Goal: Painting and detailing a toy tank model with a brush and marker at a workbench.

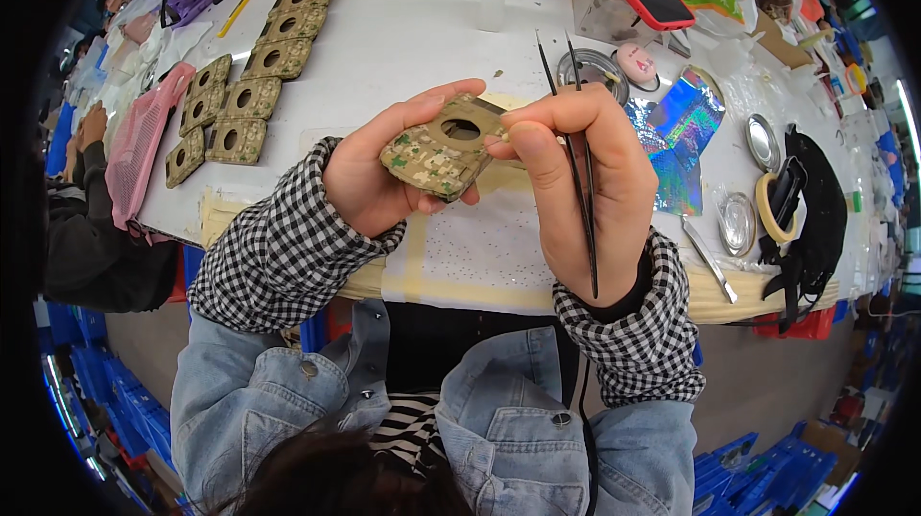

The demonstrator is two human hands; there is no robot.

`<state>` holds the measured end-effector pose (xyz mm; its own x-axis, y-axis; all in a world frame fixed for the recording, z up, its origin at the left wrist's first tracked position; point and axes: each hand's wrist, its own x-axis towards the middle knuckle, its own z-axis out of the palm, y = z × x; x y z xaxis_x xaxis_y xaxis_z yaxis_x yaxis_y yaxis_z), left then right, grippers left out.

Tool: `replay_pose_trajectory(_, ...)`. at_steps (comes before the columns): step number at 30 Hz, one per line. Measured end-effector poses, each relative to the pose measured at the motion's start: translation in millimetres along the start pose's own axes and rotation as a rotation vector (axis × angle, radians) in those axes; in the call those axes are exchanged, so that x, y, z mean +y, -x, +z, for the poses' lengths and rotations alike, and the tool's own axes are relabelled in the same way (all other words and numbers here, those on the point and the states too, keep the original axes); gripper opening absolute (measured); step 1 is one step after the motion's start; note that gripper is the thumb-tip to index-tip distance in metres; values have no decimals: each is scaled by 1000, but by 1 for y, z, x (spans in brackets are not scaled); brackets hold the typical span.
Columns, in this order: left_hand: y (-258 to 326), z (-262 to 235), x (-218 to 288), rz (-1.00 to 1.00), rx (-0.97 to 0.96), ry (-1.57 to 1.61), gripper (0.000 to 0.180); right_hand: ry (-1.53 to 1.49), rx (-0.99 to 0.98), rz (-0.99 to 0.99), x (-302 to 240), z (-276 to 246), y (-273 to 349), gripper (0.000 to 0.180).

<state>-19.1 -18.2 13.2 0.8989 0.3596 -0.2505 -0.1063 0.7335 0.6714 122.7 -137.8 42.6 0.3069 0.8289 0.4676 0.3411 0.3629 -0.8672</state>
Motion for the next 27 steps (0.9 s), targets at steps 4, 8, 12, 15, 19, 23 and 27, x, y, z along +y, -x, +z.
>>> replay_pose_trajectory(4, 0, 1, 0, -5, 2, 6, 50, -2, 2, -3, 1, 0, 0, 9)
replay_pose_trajectory(8, 1, 1, 1, -9, 8, 3, 50, 7, 2, 3, 0, 0, 0, 9)
replay_pose_trajectory(12, 1, 1, 1, -14, -2, -6, 50, -67, 62, 63, -1, -1, 2, 11)
replay_pose_trajectory(15, 0, 2, 1, -1, 10, 11, 49, -111, 185, 42, -2, -11, 3, 11)
replay_pose_trajectory(19, -1, -3, 1, 14, -39, 61, 47, 437, 241, -65, 3, -38, 10, 10)
replay_pose_trajectory(23, -2, -5, 2, 47, -5, 47, 45, 806, 199, -209, 18, -41, 12, 5)
replay_pose_trajectory(27, -7, -11, 1, 83, 0, 40, 46, 942, 130, -275, 27, -37, 8, 12)
